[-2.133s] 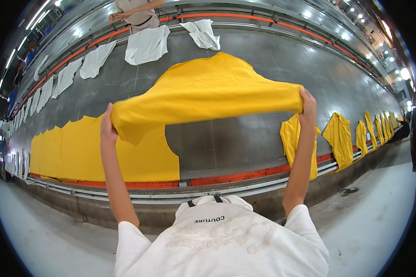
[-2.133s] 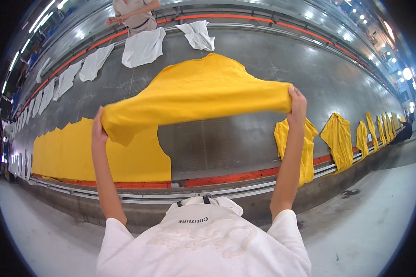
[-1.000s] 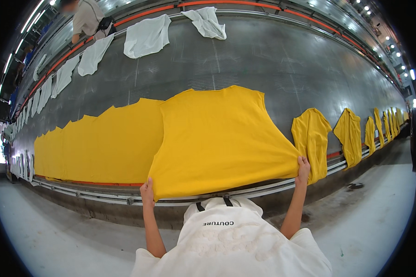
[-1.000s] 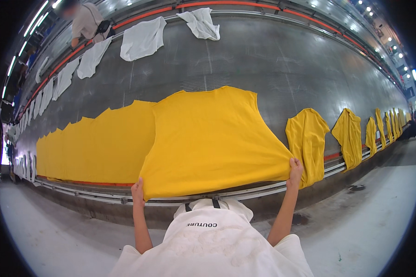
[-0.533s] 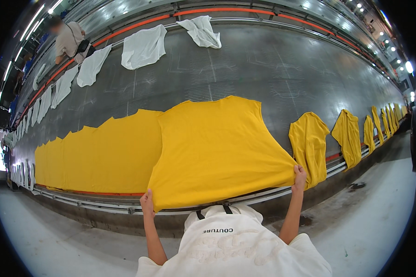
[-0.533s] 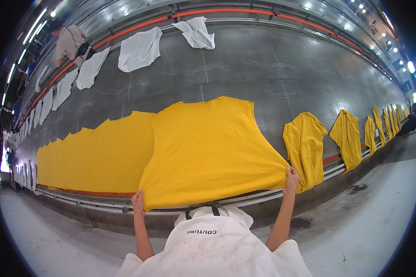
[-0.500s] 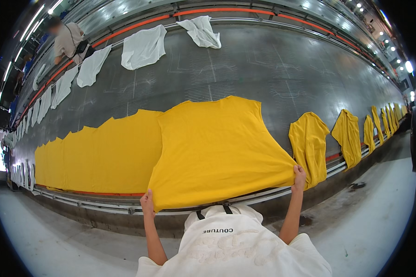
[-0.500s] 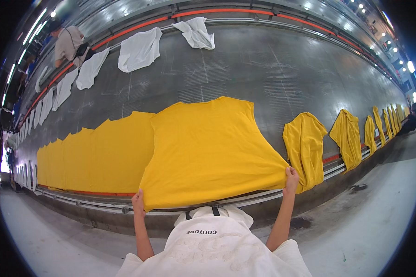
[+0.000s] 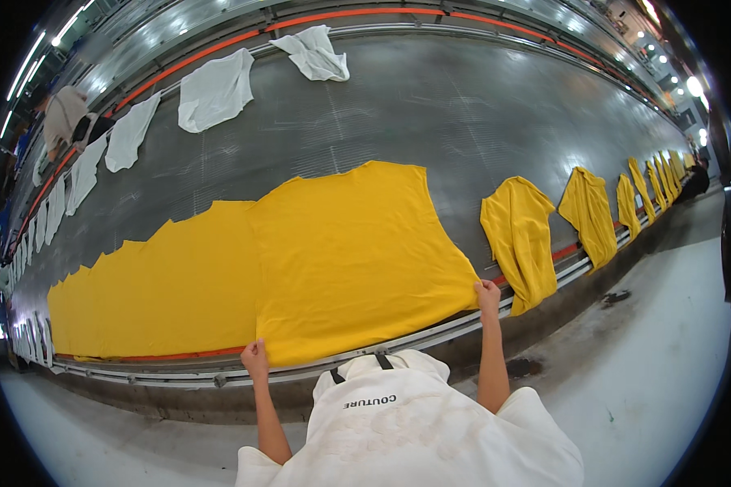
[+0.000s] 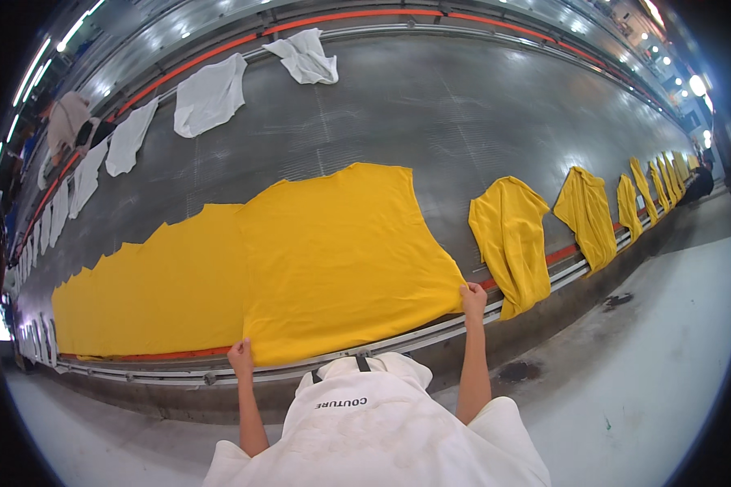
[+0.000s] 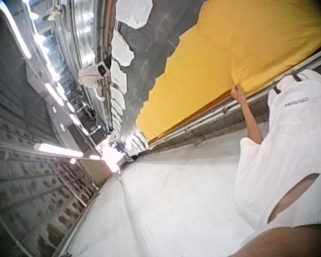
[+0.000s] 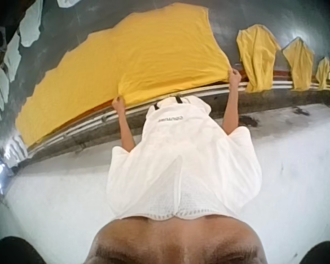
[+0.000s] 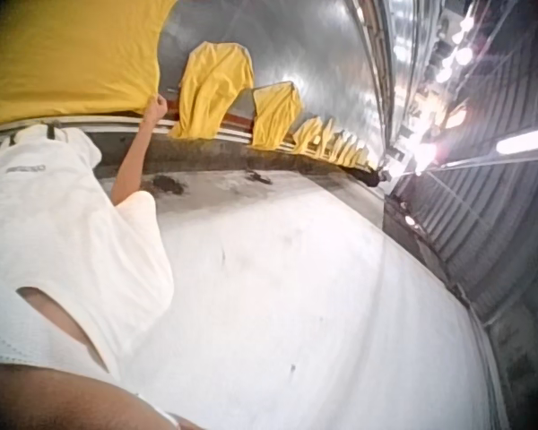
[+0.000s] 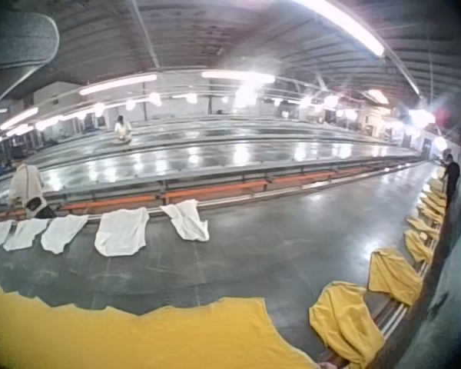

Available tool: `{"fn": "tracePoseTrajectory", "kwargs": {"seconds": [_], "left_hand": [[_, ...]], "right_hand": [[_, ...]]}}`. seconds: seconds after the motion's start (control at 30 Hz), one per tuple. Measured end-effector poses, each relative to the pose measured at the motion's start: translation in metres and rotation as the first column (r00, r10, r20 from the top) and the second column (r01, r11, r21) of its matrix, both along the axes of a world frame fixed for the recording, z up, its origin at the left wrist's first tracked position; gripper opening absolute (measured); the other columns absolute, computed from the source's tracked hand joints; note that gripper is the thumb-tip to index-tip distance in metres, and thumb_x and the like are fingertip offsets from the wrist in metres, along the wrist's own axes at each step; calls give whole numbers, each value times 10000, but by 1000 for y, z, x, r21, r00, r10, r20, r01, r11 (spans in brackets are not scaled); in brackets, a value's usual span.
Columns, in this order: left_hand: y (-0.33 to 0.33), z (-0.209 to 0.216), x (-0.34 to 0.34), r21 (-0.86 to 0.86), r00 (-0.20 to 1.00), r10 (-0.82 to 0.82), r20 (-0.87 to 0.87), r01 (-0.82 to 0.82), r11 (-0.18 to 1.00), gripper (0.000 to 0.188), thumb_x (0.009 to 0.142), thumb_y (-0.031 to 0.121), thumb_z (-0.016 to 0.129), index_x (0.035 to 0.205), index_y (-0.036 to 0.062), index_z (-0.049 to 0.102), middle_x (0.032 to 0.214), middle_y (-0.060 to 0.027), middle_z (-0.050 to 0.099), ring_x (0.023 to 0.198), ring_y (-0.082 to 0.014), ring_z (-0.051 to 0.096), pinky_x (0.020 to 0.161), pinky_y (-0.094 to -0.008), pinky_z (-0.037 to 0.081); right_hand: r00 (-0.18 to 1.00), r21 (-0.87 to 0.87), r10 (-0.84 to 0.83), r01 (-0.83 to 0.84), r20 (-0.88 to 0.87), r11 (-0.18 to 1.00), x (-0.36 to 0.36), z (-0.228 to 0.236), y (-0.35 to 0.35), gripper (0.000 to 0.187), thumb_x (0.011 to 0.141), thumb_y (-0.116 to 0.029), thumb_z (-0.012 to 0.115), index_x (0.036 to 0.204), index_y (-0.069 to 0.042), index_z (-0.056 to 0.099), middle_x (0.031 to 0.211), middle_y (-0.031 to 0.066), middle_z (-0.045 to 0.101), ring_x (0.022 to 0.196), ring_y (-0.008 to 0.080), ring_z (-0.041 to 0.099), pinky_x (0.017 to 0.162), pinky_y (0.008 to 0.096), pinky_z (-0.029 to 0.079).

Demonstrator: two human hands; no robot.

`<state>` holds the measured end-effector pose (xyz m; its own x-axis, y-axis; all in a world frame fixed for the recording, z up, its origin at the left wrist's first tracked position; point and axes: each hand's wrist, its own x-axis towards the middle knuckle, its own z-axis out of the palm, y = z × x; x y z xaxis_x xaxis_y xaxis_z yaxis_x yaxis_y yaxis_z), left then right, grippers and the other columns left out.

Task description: The person repeatedly picks up yellow garments from a conveyor belt, unfolds them, and smooths them flat with both hands. The person then folds each garment and places it back on the belt. The process is repeated for multiple garments throughout the clip.

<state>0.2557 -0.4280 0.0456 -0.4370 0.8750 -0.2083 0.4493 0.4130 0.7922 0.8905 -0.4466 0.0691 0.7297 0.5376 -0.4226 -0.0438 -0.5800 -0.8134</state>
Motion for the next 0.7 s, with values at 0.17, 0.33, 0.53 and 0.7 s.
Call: {"fn": "tracePoseTrajectory", "kwargs": {"seconds": [0.17, 0.33, 0.53, 0.7], "left_hand": [[3, 2, -1, 35, 999, -36, -18, 37, 999, 371, 1030, 269, 634, 894, -76, 647, 667, -10, 550, 619, -70, 432, 564, -289, 378], [2, 24, -5, 173, 999, 42, -13, -39, 984, 350, 1049, 266, 602, 939, -60, 665, 665, -1, 548, 610, -65, 433, 545, -287, 362], [-1, 4, -8, 66, 987, -4, -161, 15, 998, 380, 1021, 302, 641, 930, -64, 684, 662, -36, 574, 602, -104, 473, 562, -308, 396], [-6, -10, 2, 93, 969, -18, -248, 42, 995, 398, 1008, 317, 655, 932, -72, 693, 659, -59, 585, 605, -146, 494, 577, -340, 413]], "right_hand": [[982, 72, -42, 29, 184, 997, 3, -1, -4, 210, 948, -135, 690, 1084, 21, 656, 932, 87, 727, 838, 140, 667, 767, 296, 511], [968, 186, -25, -23, 249, 982, -6, 32, 2, 183, 969, -129, 673, 1075, 15, 633, 886, 72, 715, 801, 122, 657, 753, 279, 502], [953, 115, -21, -15, 302, 993, 5, 3, -5, 154, 953, -109, 673, 1052, 7, 649, 875, 83, 715, 807, 142, 676, 767, 298, 517], [931, 50, 12, -32, 364, 998, 9, -23, -13, 154, 936, -95, 659, 1053, 4, 651, 869, 87, 710, 810, 168, 679, 763, 322, 516]]}}
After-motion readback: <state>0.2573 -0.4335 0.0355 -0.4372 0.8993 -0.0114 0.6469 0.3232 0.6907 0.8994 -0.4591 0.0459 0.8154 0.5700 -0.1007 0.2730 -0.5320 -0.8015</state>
